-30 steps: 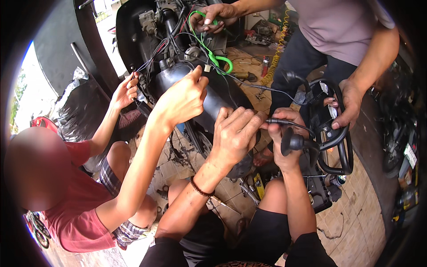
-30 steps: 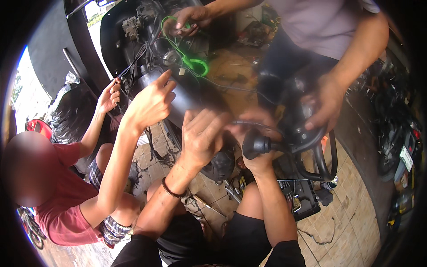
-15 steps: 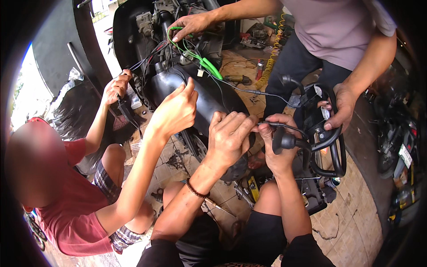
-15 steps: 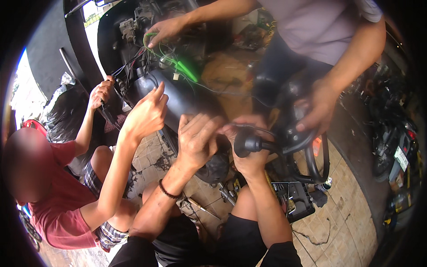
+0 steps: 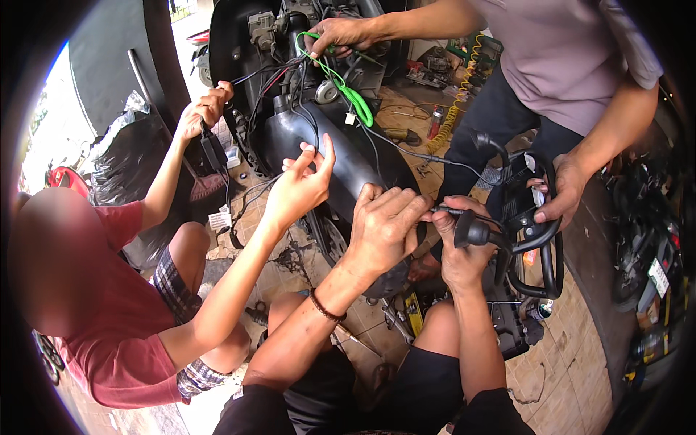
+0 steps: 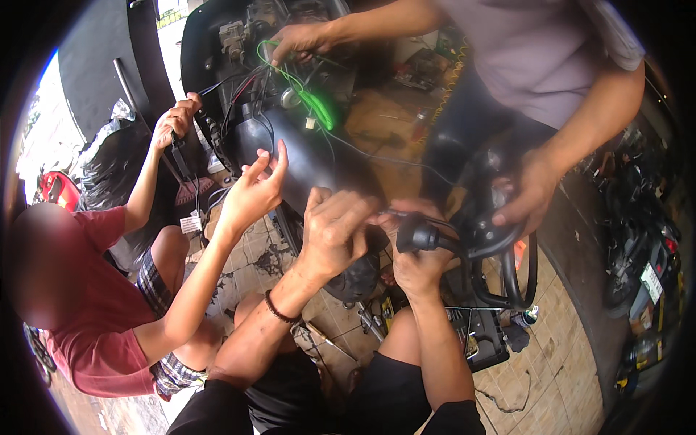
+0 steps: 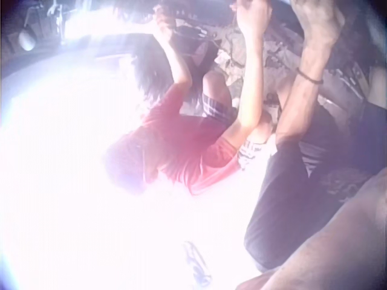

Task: The person works on the wiring system of a motorcycle by handling wires, connecting a light component, and testing connections with a voltage tester tool while others assist.

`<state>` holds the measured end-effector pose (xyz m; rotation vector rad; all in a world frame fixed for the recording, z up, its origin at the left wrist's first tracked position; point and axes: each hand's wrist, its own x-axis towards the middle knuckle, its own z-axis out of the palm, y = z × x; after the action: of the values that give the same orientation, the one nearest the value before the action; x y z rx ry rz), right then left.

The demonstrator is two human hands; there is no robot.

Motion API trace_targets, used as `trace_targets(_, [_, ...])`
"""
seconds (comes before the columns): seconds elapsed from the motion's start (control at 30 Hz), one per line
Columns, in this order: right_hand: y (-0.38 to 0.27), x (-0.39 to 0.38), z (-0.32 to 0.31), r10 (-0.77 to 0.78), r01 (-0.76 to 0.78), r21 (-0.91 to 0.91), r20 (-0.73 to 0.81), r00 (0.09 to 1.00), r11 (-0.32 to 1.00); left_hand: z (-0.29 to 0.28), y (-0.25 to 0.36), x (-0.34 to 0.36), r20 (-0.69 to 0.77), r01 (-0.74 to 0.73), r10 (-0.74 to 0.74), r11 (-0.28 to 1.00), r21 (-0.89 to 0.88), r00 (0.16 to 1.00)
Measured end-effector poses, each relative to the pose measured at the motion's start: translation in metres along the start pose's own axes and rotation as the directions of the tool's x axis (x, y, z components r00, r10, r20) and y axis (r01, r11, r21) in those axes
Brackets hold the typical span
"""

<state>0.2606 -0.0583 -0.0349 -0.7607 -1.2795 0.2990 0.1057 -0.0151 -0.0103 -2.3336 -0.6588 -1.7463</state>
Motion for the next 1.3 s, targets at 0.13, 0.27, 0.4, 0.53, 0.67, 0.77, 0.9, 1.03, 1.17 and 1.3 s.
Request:
trace_targets(0.13, [-0.001, -0.002, 0.012, 0.058, -0.035, 0.248, -0.086, 0.995, 0.968, -0.002, -0.002, -0.001, 0.006, 0.014, -0.014, 1.0, -0.028, 1.0])
trace_targets(0.27, [0.001, 0.0, 0.005, 0.012, -0.018, 0.314, 0.022, 1.0, 0.949, -0.008, 0.002, 0.002, 0.062, 0.058, -0.056, 0.998, -0.026, 0.997])
trace_targets(0.4, [-0.006, 0.011, 0.005, -0.164, 0.162, 0.052, 0.049, 0.985, 0.985, -0.007, -0.005, -0.002, 0.005, 0.04, -0.04, 0.999, -0.008, 0.999])
trace_targets(0.53, [0.002, 0.003, 0.006, 0.003, 0.002, 0.123, -0.046, 0.999, 0.992, -0.003, -0.001, -0.004, -0.038, 0.082, -0.085, 0.994, -0.067, 0.996])
trace_targets(0.67, [0.005, 0.005, 0.007, -0.055, 0.06, 0.254, -0.024, 0.998, 0.965, -0.001, 0.0, -0.006, -0.016, 0.078, -0.078, 0.997, -0.026, 0.997])
trace_targets(0.77, [-0.003, 0.002, 0.008, 0.017, -0.018, 0.152, 0.008, 1.0, 0.988, -0.004, -0.001, -0.005, 0.0, 0.083, -0.083, 0.997, 0.009, 0.997])
trace_targets(0.9, [0.005, 0.003, 0.01, 0.018, -0.009, 0.171, -0.047, 0.999, 0.985, -0.002, 0.001, -0.005, 0.04, 0.117, -0.117, 0.993, 0.015, 0.992])
trace_targets(1.03, [0.011, 0.005, 0.011, -0.073, 0.084, 0.298, -0.048, 0.996, 0.951, -0.003, 0.004, 0.0, 0.075, 0.182, -0.181, 0.983, -0.018, 0.981])
trace_targets(1.17, [0.012, 0.008, 0.011, -0.07, 0.09, 0.406, -0.064, 0.995, 0.91, 0.0, 0.002, 0.003, 0.036, 0.167, -0.166, 0.986, -0.03, 0.986])
trace_targets(1.3, [0.014, 0.008, 0.014, -0.099, 0.133, 0.295, -0.128, 0.987, 0.946, 0.0, 0.004, 0.003, 0.113, 0.146, -0.143, 0.989, -0.017, 0.983])
